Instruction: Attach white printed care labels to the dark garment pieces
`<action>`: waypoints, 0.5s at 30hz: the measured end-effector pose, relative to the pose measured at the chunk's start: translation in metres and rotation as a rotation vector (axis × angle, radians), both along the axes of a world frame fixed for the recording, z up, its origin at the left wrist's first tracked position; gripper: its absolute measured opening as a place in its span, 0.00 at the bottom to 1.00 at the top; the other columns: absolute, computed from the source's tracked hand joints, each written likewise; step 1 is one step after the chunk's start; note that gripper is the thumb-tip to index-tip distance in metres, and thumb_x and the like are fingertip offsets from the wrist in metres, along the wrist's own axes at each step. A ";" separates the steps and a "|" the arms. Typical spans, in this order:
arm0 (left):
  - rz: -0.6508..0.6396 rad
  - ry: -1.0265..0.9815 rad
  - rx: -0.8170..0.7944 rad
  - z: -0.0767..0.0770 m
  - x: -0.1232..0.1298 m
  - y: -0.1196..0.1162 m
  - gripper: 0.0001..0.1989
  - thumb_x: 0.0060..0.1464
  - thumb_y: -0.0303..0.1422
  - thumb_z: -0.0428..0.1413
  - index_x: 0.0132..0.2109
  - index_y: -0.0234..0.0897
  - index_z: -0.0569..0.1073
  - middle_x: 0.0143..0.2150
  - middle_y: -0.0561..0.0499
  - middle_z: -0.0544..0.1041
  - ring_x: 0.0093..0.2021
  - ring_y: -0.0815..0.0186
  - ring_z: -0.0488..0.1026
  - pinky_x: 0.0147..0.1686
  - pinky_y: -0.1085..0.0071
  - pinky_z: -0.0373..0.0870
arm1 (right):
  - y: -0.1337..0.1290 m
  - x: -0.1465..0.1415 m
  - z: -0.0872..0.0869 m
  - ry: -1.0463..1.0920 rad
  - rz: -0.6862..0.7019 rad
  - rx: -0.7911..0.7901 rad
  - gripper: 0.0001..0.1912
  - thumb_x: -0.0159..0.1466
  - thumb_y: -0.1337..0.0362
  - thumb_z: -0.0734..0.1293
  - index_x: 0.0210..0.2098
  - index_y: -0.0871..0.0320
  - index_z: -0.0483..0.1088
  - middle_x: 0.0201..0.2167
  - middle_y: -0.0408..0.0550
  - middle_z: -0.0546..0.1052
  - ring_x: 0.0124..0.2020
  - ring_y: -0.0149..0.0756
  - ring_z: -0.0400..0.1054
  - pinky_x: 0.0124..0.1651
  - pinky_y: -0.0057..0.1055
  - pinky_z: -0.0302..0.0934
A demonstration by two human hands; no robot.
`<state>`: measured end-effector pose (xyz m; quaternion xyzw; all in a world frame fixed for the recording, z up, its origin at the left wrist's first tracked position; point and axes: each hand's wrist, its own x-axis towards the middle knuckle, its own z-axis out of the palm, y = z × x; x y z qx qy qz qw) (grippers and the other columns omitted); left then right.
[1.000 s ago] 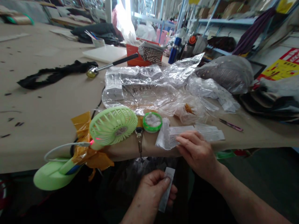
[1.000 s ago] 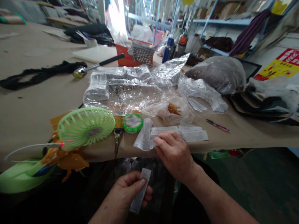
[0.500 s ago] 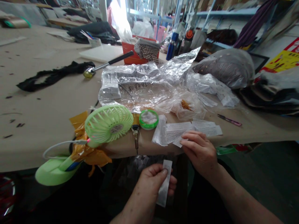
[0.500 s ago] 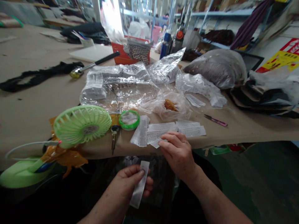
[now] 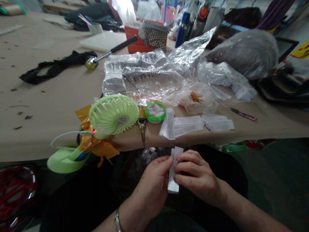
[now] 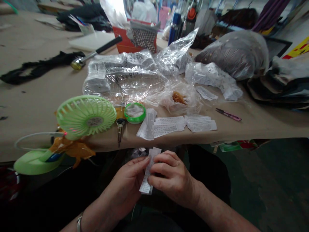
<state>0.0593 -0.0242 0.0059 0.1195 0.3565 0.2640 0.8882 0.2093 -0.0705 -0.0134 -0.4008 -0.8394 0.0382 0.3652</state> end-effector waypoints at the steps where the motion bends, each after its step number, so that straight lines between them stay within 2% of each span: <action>1: -0.002 -0.005 0.005 0.000 0.000 0.000 0.07 0.46 0.29 0.62 0.32 0.27 0.78 0.26 0.48 0.76 0.24 0.73 0.70 0.23 0.80 0.63 | 0.000 0.001 0.001 -0.002 0.011 -0.005 0.06 0.63 0.72 0.66 0.34 0.57 0.73 0.33 0.43 0.78 0.46 0.36 0.68 0.52 0.38 0.61; 6: -0.037 -0.006 0.030 0.000 0.002 -0.002 0.07 0.45 0.29 0.63 0.32 0.28 0.78 0.26 0.48 0.76 0.25 0.73 0.70 0.24 0.80 0.63 | -0.003 0.003 0.002 0.001 0.038 -0.030 0.06 0.63 0.72 0.65 0.35 0.57 0.73 0.33 0.43 0.78 0.46 0.37 0.69 0.53 0.39 0.61; 10: -0.043 0.021 0.011 -0.001 0.004 -0.002 0.07 0.42 0.29 0.65 0.31 0.29 0.78 0.24 0.50 0.76 0.23 0.74 0.69 0.22 0.81 0.62 | -0.005 -0.001 -0.001 0.019 -0.004 -0.056 0.08 0.63 0.72 0.64 0.35 0.55 0.74 0.33 0.43 0.77 0.47 0.36 0.68 0.50 0.37 0.64; 13: -0.039 0.054 -0.007 -0.005 0.005 -0.003 0.09 0.41 0.30 0.66 0.31 0.29 0.77 0.23 0.49 0.76 0.21 0.74 0.70 0.21 0.81 0.62 | -0.006 -0.003 0.003 0.026 -0.022 -0.039 0.07 0.63 0.72 0.65 0.34 0.56 0.73 0.32 0.43 0.77 0.47 0.36 0.68 0.48 0.35 0.66; 15: -0.040 0.106 -0.016 -0.009 0.006 -0.003 0.10 0.41 0.30 0.66 0.31 0.29 0.76 0.22 0.49 0.76 0.20 0.72 0.71 0.20 0.80 0.63 | -0.007 0.004 0.008 0.015 -0.041 -0.013 0.04 0.63 0.69 0.66 0.38 0.58 0.73 0.34 0.45 0.78 0.46 0.38 0.67 0.49 0.36 0.67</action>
